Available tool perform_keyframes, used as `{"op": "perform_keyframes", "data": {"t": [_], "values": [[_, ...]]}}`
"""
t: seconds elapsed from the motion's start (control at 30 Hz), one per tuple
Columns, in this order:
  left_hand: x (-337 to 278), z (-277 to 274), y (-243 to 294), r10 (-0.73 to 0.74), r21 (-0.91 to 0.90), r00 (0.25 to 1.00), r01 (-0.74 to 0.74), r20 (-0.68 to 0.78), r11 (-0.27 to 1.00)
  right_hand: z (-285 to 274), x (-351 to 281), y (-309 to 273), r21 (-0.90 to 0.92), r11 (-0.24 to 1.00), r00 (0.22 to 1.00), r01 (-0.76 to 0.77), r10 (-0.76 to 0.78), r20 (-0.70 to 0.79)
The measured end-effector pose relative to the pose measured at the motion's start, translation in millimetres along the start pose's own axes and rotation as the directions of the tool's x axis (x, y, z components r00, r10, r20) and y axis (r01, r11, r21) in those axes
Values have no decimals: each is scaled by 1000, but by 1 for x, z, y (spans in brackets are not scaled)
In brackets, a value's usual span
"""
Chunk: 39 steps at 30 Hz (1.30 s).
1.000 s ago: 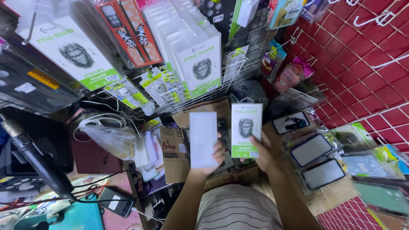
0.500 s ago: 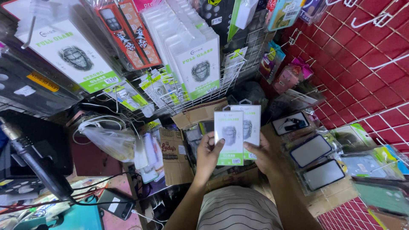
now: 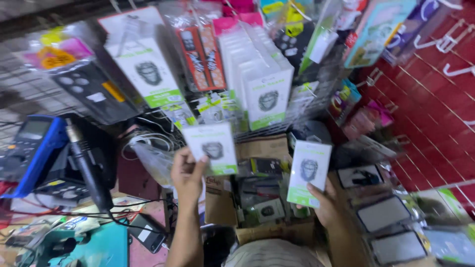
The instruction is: The person takes packaged phone cases and screen protector boxes out of a cardboard box, holds each package up to view it, and places the items onto the display table and hanging rack among other phone accessories.
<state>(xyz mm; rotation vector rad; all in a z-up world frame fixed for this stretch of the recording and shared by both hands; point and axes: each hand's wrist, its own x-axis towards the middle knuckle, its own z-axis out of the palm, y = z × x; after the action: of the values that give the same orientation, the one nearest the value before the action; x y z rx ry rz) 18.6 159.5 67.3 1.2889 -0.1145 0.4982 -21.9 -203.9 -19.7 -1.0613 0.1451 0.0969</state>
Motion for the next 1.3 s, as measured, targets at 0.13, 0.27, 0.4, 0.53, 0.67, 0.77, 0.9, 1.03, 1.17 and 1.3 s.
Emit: {"op": "perform_keyframes", "data": {"t": [0.13, 0.27, 0.4, 0.53, 0.67, 0.77, 0.9, 1.03, 1.17, 1.3], "values": [[53, -14, 39, 200, 49, 971, -195, -134, 980, -5, 5, 7, -16, 1000, 1000, 2, -2, 14], [93, -23, 68, 309, 56, 944, -304, -114, 951, -17, 11, 17, 1, 1000, 999, 30, -30, 29], [122, -28, 77, 313, 73, 948, -308, -66, 949, -43, 15, 24, -273, 949, 981, 157, -117, 157], [136, -36, 73, 308, 95, 949, -302, -61, 949, -66, 36, 40, -62, 998, 999, -31, 29, -23], [143, -42, 66, 280, 112, 958, -271, -69, 956, -74, 41, 38, -48, 994, 995, -96, 98, 29], [152, -43, 62, 258, 105, 963, -250, -72, 963, -73, 37, 36, -64, 995, 997, -74, 74, -11], [175, -45, 51, 266, 221, 958, -237, -111, 946, -47, 24, 12, -55, 994, 996, -92, 92, -10], [172, -24, 67, 300, 520, 935, -164, -188, 838, -42, 22, 10, -70, 992, 994, -107, 106, -18], [151, -3, 84, 591, 834, 799, -247, -113, 493, -40, 16, 13, -80, 994, 997, -72, 69, -44], [139, -3, 72, 678, 837, 732, -326, -71, 439, -34, 7, 9, -83, 995, 995, -50, 43, -89]]}}
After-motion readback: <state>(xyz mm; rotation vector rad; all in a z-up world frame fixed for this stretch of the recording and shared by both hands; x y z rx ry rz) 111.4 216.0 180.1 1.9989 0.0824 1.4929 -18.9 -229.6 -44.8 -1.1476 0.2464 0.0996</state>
